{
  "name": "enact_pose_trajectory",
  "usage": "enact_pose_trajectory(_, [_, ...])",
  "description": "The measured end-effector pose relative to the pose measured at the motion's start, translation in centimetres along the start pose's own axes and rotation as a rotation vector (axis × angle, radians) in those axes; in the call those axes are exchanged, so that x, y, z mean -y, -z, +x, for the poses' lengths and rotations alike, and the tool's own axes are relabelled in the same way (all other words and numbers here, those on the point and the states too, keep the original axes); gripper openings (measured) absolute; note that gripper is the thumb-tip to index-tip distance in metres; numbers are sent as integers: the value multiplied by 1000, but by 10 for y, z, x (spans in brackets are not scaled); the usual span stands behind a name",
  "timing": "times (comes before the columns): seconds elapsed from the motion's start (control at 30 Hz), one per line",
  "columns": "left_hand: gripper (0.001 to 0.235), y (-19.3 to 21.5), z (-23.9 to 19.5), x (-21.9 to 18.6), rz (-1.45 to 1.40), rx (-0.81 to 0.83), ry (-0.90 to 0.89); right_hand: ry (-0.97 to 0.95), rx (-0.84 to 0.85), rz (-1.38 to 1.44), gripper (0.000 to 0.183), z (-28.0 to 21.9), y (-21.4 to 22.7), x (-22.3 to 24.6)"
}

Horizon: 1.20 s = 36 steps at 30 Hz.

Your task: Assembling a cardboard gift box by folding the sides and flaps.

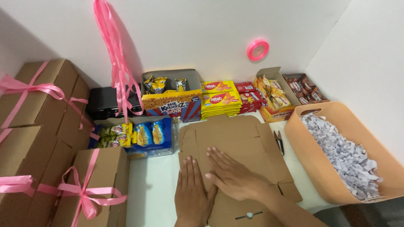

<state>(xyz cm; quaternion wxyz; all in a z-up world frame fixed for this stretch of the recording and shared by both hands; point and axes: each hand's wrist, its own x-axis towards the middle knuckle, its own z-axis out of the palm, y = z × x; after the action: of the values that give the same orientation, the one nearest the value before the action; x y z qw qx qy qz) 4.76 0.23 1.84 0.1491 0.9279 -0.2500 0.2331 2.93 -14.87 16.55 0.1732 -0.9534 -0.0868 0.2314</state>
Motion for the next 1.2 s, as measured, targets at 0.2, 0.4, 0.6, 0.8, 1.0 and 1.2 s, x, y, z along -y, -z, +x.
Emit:
enact_pose_trajectory(0.2, [100, 9, 3, 2, -10, 23, -19, -161, -203, -91, 78, -33, -36, -78])
enact_pose_trajectory(0.4, [115, 0, 3, 10, 54, 103, -65, -64, -208, 79, 126, -74, -23, -146])
enact_pose_trajectory(0.6, [138, 36, 43, 11, -27, 499, -121, -55, -280, 166, 124, -78, -25, -175])
enact_pose_trajectory(0.8, [128, 72, 79, 22, -425, 797, -188, -120, -293, 189, 113, -86, -23, -161])
enact_pose_trajectory(1.0, [123, 68, 83, 30, -485, 736, -268, 11, -495, 57, 90, -86, -51, -173])
enact_pose_trajectory(1.2, [118, 80, 96, 37, -520, 841, -248, 49, -524, 6, 78, -81, -62, -182])
